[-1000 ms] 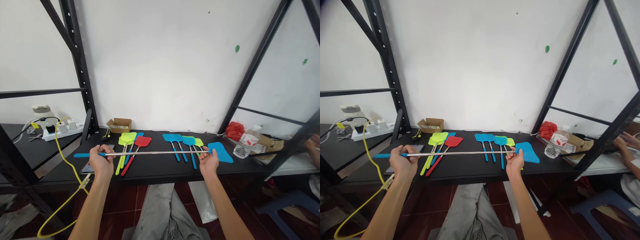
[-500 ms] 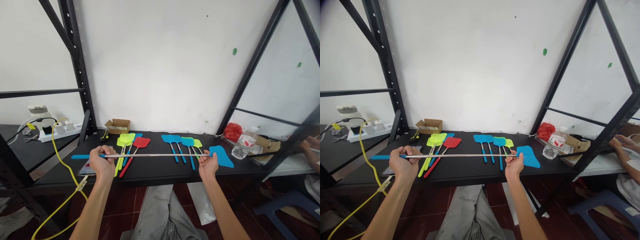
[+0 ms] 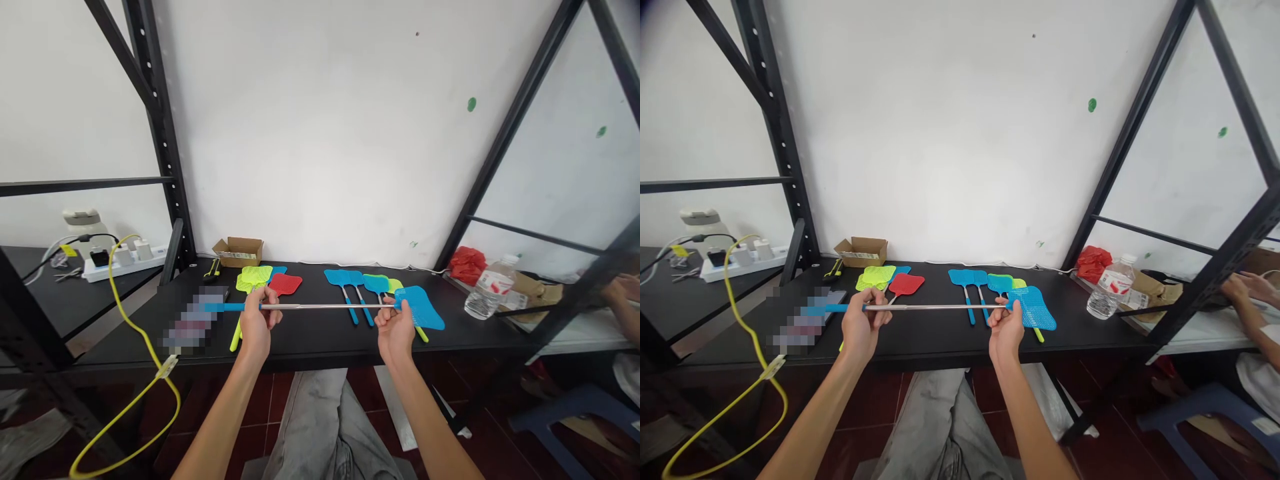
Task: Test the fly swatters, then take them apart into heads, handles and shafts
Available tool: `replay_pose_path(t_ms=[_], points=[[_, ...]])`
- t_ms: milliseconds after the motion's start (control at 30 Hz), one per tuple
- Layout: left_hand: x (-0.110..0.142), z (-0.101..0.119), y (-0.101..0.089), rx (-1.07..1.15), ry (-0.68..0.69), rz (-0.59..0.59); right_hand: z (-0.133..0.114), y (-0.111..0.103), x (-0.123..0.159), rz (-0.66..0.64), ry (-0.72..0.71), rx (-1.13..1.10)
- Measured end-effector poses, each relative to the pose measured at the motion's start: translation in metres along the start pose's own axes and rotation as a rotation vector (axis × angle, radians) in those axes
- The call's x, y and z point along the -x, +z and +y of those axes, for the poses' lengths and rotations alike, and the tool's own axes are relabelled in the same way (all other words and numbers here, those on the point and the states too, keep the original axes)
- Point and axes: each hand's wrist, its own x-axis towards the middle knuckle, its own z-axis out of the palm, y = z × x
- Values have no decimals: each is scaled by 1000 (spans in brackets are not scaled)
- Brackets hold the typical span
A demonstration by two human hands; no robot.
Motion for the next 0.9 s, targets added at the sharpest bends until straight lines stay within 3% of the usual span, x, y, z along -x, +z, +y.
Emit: replay_pose_path(t_ms=[267, 333, 600, 900], points=[[-19, 31, -42, 7, 103, 217, -32, -13, -19, 62, -36, -53], [-20, 34, -48, -7, 69, 171, -34, -12, -19, 43, -41, -43], [-16, 43, -46, -120, -132, -191, -30, -2, -10, 0, -128, -16], [-11, 41, -40, -174, -150, -320, -41, 0, -7, 24, -201, -27]])
